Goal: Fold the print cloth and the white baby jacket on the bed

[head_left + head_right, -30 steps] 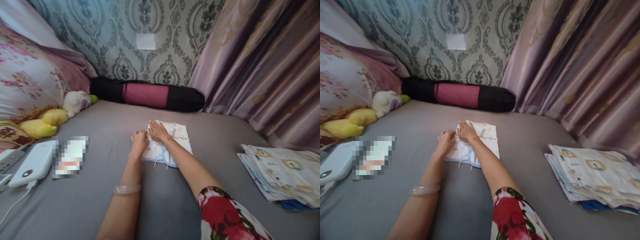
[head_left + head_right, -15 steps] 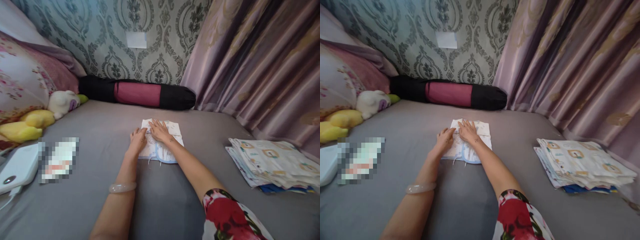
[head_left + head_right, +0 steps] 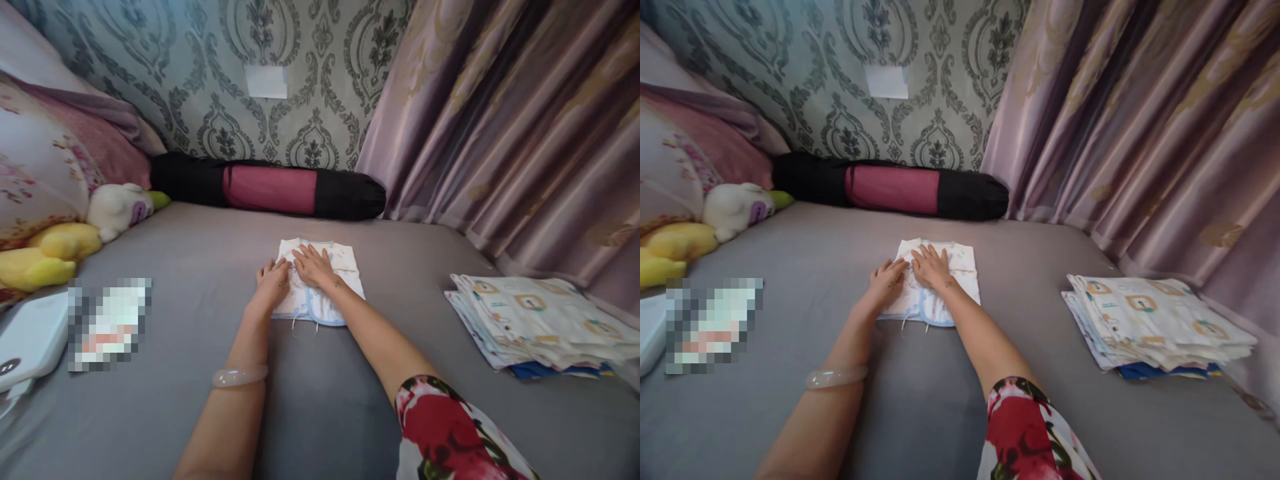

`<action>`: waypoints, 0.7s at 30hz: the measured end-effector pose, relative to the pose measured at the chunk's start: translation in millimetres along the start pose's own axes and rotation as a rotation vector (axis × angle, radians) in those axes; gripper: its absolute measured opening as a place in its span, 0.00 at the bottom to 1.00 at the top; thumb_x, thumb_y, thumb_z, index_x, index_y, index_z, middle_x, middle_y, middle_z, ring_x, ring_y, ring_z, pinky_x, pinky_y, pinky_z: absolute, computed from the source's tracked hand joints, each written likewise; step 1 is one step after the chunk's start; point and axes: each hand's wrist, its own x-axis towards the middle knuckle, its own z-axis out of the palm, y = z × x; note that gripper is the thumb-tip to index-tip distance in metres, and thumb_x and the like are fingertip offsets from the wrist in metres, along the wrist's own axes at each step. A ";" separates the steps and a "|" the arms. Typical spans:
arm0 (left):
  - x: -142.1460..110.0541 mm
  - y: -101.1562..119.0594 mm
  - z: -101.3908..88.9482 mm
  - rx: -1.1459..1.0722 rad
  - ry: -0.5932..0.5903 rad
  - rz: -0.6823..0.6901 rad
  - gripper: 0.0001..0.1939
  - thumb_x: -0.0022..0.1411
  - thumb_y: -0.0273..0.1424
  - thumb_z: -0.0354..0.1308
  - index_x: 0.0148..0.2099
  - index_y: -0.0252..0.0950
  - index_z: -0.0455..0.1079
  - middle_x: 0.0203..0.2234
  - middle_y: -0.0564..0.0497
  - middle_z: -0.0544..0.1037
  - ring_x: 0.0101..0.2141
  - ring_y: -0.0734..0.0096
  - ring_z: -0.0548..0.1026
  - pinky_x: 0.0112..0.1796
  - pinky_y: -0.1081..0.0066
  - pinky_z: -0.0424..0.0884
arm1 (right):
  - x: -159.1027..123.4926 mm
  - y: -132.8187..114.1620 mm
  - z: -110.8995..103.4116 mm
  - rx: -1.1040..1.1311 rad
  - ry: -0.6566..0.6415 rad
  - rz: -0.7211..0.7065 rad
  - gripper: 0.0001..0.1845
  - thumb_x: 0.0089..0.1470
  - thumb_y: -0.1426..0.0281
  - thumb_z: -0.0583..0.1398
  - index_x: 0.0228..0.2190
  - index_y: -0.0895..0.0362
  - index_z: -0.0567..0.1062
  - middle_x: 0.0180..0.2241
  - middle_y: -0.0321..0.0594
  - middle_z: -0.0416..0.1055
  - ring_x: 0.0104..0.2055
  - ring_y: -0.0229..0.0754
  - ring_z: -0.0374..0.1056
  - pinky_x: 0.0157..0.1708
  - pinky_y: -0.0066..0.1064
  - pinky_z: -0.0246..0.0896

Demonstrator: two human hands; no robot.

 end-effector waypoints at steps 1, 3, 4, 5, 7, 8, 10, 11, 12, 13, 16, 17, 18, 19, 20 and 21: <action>-0.2 0.0 0.2 -0.005 0.013 0.006 0.25 0.67 0.27 0.41 0.63 0.41 0.62 0.65 0.49 0.61 0.65 0.53 0.53 0.60 0.51 0.54 | -0.1 1.3 -2.1 0.015 0.001 0.011 0.27 0.67 0.61 0.41 0.64 0.50 0.58 0.68 0.39 0.48 0.70 0.46 0.39 0.66 0.55 0.30; -0.5 0.0 0.4 -0.016 0.038 0.018 0.25 0.66 0.26 0.42 0.63 0.43 0.63 0.65 0.50 0.62 0.65 0.53 0.54 0.60 0.50 0.54 | -1.0 4.7 -5.8 0.025 0.048 0.055 0.28 0.67 0.61 0.40 0.65 0.53 0.56 0.68 0.42 0.48 0.70 0.47 0.38 0.66 0.54 0.29; -0.6 0.2 0.4 -0.021 0.047 0.021 0.24 0.66 0.26 0.43 0.62 0.43 0.63 0.65 0.49 0.62 0.65 0.52 0.54 0.59 0.49 0.54 | -1.8 6.6 -6.8 0.020 0.082 0.085 0.29 0.67 0.61 0.40 0.65 0.54 0.55 0.68 0.44 0.47 0.70 0.48 0.38 0.66 0.54 0.28; -0.7 0.3 0.3 -0.025 0.052 0.023 0.24 0.66 0.26 0.43 0.62 0.44 0.63 0.64 0.49 0.62 0.65 0.52 0.54 0.59 0.49 0.54 | -2.7 8.5 -7.2 0.012 0.103 0.117 0.29 0.67 0.61 0.40 0.65 0.55 0.55 0.68 0.45 0.46 0.70 0.49 0.37 0.66 0.54 0.28; -0.9 0.7 -0.1 -0.029 0.050 0.022 0.24 0.66 0.26 0.43 0.62 0.43 0.64 0.64 0.48 0.63 0.65 0.52 0.54 0.59 0.47 0.53 | -4.9 11.7 -5.7 0.005 0.096 0.167 0.29 0.67 0.60 0.40 0.65 0.55 0.55 0.68 0.46 0.46 0.70 0.50 0.37 0.65 0.54 0.28; -0.9 0.8 -0.2 -0.030 0.045 0.023 0.24 0.66 0.27 0.43 0.62 0.43 0.64 0.64 0.47 0.63 0.65 0.51 0.54 0.59 0.47 0.53 | -5.9 12.8 -4.2 0.007 0.081 0.182 0.29 0.67 0.60 0.40 0.65 0.54 0.55 0.68 0.45 0.46 0.70 0.50 0.37 0.65 0.54 0.29; -0.8 0.5 -0.2 -0.031 0.035 0.030 0.24 0.66 0.27 0.43 0.62 0.42 0.64 0.64 0.47 0.63 0.65 0.51 0.54 0.59 0.47 0.53 | -7.5 13.8 -0.9 0.009 0.067 0.195 0.29 0.67 0.61 0.40 0.65 0.53 0.56 0.68 0.45 0.47 0.70 0.50 0.38 0.65 0.54 0.31; -0.7 0.2 -0.1 -0.031 0.032 0.035 0.24 0.66 0.27 0.43 0.62 0.42 0.64 0.64 0.47 0.63 0.65 0.51 0.53 0.59 0.47 0.53 | -8.1 13.7 0.5 0.007 0.074 0.196 0.29 0.67 0.61 0.40 0.65 0.53 0.57 0.68 0.44 0.48 0.70 0.50 0.39 0.65 0.54 0.31; -0.5 -0.2 0.1 -0.031 0.033 0.038 0.24 0.66 0.27 0.43 0.62 0.42 0.64 0.64 0.47 0.62 0.65 0.51 0.53 0.59 0.47 0.53 | -8.6 13.2 1.6 0.003 0.083 0.197 0.28 0.67 0.62 0.40 0.64 0.53 0.57 0.68 0.44 0.48 0.70 0.50 0.39 0.65 0.54 0.31; -0.3 -0.6 0.2 -0.033 0.034 0.038 0.24 0.66 0.27 0.43 0.62 0.42 0.64 0.64 0.48 0.62 0.65 0.52 0.53 0.60 0.48 0.53 | -8.9 12.5 2.3 0.000 0.090 0.198 0.28 0.66 0.63 0.40 0.64 0.53 0.58 0.68 0.44 0.49 0.70 0.50 0.39 0.65 0.53 0.31; -0.1 -1.0 0.2 -0.040 0.035 0.027 0.24 0.66 0.27 0.43 0.61 0.43 0.65 0.64 0.48 0.62 0.65 0.52 0.53 0.60 0.48 0.53 | -9.2 10.6 2.3 0.000 0.089 0.210 0.28 0.66 0.64 0.41 0.64 0.53 0.58 0.67 0.44 0.50 0.69 0.49 0.39 0.65 0.52 0.30; -0.2 -0.8 0.0 -0.042 0.036 0.025 0.24 0.65 0.27 0.43 0.61 0.43 0.65 0.64 0.48 0.62 0.65 0.52 0.53 0.60 0.47 0.53 | -8.9 10.4 1.6 0.002 0.082 0.213 0.28 0.66 0.64 0.41 0.64 0.53 0.58 0.67 0.43 0.49 0.70 0.48 0.39 0.65 0.52 0.30; -0.5 -0.4 -0.4 -0.044 0.037 0.025 0.24 0.65 0.27 0.43 0.61 0.43 0.65 0.64 0.48 0.63 0.65 0.52 0.53 0.60 0.47 0.53 | -8.3 10.7 0.2 0.007 0.070 0.217 0.28 0.66 0.63 0.40 0.64 0.52 0.57 0.68 0.43 0.49 0.70 0.48 0.38 0.65 0.52 0.29; -0.8 0.1 -0.8 -0.047 0.038 0.027 0.24 0.66 0.27 0.43 0.61 0.43 0.65 0.64 0.48 0.63 0.65 0.52 0.53 0.60 0.47 0.53 | -7.4 11.6 -1.9 0.017 0.048 0.219 0.29 0.66 0.63 0.40 0.65 0.52 0.56 0.68 0.43 0.47 0.70 0.48 0.37 0.66 0.52 0.28; -1.3 0.7 -1.4 -0.049 0.040 0.028 0.24 0.65 0.27 0.43 0.60 0.43 0.65 0.64 0.48 0.63 0.65 0.52 0.54 0.60 0.47 0.53 | -6.4 12.8 -4.7 0.034 0.012 0.220 0.29 0.66 0.62 0.40 0.65 0.52 0.55 0.69 0.43 0.46 0.70 0.48 0.35 0.66 0.53 0.27; -1.8 1.3 -2.0 -0.052 0.040 0.029 0.24 0.65 0.27 0.43 0.60 0.43 0.66 0.64 0.48 0.63 0.65 0.53 0.54 0.60 0.48 0.53 | -5.4 14.6 -8.3 0.057 -0.038 0.217 0.29 0.66 0.61 0.39 0.66 0.52 0.54 0.69 0.43 0.44 0.71 0.48 0.34 0.66 0.53 0.27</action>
